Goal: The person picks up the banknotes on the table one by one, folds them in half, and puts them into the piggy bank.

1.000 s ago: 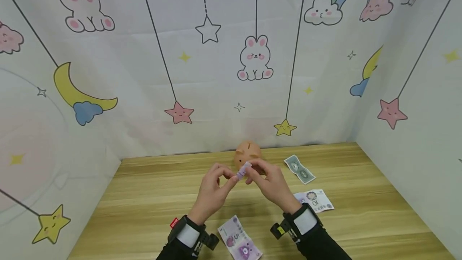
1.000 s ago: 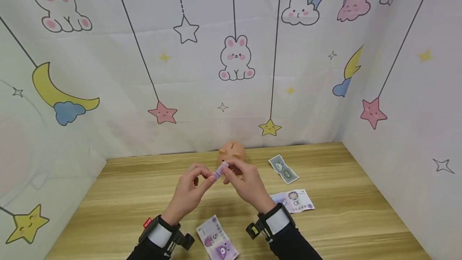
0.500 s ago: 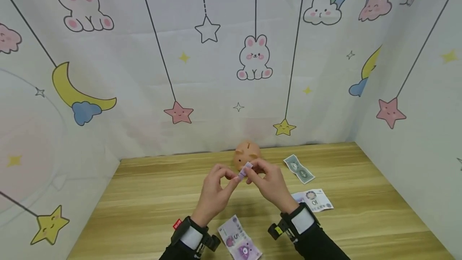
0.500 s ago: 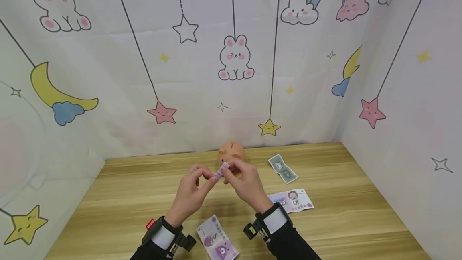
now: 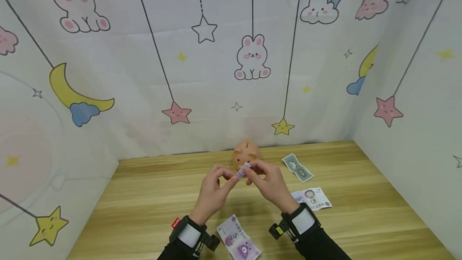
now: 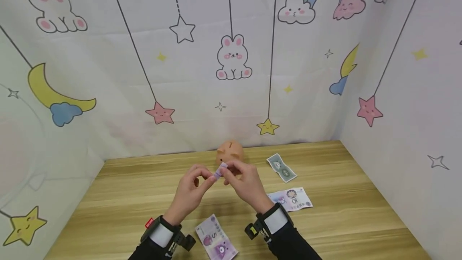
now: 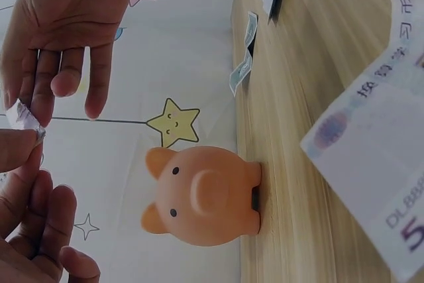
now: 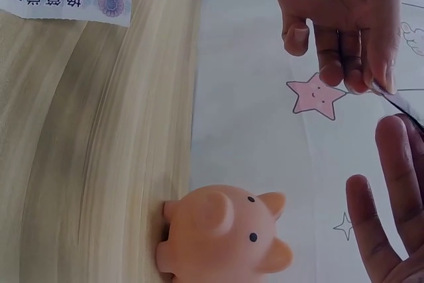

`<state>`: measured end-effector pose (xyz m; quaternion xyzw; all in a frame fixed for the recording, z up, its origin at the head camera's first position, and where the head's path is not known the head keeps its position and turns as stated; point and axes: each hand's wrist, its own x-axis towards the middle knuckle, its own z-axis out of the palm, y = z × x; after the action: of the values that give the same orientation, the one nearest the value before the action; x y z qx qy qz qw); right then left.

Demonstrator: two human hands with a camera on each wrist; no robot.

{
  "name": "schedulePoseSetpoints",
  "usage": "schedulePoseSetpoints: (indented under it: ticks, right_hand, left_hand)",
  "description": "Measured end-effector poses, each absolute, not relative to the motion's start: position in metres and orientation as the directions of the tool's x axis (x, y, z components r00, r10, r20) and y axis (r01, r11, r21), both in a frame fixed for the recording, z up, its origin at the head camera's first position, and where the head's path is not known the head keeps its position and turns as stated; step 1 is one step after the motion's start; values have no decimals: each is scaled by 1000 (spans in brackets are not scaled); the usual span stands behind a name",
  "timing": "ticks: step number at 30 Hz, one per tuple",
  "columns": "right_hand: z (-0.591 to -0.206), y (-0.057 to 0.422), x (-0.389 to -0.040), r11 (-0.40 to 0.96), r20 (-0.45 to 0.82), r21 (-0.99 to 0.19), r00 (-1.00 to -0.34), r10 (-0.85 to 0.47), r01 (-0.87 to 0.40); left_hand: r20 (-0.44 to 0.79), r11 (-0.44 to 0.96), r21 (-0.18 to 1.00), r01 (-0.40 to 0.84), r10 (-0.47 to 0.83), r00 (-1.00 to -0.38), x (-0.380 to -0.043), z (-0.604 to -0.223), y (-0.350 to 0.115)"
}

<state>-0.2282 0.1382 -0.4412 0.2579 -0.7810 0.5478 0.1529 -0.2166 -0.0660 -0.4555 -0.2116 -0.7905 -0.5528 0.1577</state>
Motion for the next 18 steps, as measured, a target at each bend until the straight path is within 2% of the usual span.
schedulePoseSetpoints:
  ticks: [7, 11, 18]
  right_hand:
    - [-443, 140, -230, 288, 529, -772, -823, -206, -567]
    - [-444, 143, -237, 343, 509, -763, -837, -201, -547]
    - [-437, 154, -269, 458, 496, -725, -851, -171, -514]
  left_hand:
    - [438, 323, 822, 469, 167, -883, -219, -456, -65]
    - [416, 365, 816, 447, 165, -894, -228, -461, -63]
    - [426, 431, 777, 458, 175, -888, -260, -465, -60]
